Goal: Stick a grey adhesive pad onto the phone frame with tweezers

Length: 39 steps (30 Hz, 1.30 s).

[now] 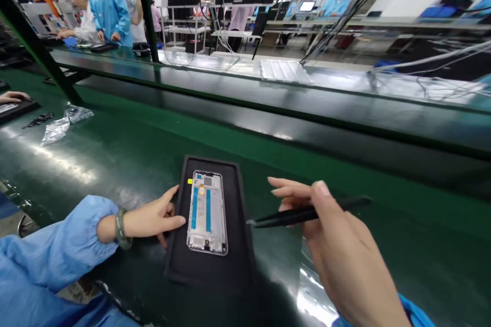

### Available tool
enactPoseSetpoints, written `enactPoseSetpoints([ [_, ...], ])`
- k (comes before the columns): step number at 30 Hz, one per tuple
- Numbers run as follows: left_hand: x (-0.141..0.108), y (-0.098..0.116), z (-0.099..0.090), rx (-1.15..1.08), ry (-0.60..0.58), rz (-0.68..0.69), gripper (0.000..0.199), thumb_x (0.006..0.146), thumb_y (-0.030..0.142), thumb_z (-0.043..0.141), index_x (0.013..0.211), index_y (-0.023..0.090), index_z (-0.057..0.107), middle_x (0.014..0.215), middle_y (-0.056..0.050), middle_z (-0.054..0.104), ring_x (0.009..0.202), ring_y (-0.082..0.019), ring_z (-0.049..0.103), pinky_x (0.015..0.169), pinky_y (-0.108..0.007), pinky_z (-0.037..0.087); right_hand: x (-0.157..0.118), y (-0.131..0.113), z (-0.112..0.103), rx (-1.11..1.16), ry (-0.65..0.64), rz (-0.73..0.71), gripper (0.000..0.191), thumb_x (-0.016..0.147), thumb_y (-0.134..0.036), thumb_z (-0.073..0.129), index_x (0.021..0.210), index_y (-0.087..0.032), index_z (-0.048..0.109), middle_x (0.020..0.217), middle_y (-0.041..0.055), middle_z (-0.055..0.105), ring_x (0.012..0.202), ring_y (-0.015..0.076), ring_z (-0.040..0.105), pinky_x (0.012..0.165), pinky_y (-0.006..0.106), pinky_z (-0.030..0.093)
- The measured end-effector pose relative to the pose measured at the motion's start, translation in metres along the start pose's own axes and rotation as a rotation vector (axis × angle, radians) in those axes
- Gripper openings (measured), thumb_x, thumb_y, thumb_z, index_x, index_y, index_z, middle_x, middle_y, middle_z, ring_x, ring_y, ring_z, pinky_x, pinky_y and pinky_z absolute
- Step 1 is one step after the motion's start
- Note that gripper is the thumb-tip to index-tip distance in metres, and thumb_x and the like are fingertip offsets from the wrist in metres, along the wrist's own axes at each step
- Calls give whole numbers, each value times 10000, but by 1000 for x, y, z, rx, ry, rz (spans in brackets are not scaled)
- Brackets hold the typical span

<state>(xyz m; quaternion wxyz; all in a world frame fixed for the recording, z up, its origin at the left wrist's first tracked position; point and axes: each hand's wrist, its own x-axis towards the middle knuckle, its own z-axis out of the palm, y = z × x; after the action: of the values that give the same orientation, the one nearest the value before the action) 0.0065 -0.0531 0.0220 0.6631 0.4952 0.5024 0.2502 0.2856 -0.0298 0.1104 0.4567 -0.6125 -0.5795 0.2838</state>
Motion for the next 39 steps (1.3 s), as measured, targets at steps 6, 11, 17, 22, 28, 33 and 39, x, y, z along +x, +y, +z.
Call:
enactPoseSetpoints([
  [6,-37,-9,10,260,-96,-37,977,866,259,555,1490,237,-196,859,-47,651,487,-121,603,386,-179,469,0,30,23,509,-130,324,453,822,-648,533,680,-235,652,714,94,682,526,178,620,503,304,578],
  [11,-55,1,15,732,-86,-58,913,886,376,527,1524,78,-55,733,-61,683,562,-214,653,486,-267,483,-5,43,47,566,-268,402,385,644,-518,806,766,-187,652,841,51,709,757,177,705,721,279,619],
  [17,-27,26,-2,1173,218,246,472,948,435,457,1296,119,498,1091,-141,655,909,-287,654,737,-396,525,-6,43,71,629,-248,473,438,562,-434,875,832,-180,642,828,27,725,758,153,714,674,207,602],
  [22,9,20,-12,1143,192,726,283,926,418,537,996,160,633,1252,-115,599,1070,-242,556,921,-384,443,-9,41,87,586,-164,434,441,572,-427,872,828,-167,625,771,38,722,703,169,717,649,241,615],
  [28,12,9,-8,1139,134,712,322,904,433,572,1145,224,615,1347,-89,567,1326,-283,423,1008,-460,329,-14,43,92,518,-101,382,423,593,-432,860,814,-165,616,751,43,717,650,182,717,639,290,632],
  [33,10,6,-6,1099,140,697,294,915,426,561,1106,212,626,1278,-96,608,1317,-273,447,1059,-466,295,-21,44,92,443,-93,313,391,647,-446,827,810,-168,606,735,44,708,651,207,723,643,333,642],
  [39,8,4,-5,1075,168,701,308,884,446,614,1071,202,617,1238,-89,624,1306,-260,469,1128,-494,249,-26,43,93,377,-122,288,361,665,-456,811,755,-191,582,682,20,689,643,216,725,624,323,637],
])
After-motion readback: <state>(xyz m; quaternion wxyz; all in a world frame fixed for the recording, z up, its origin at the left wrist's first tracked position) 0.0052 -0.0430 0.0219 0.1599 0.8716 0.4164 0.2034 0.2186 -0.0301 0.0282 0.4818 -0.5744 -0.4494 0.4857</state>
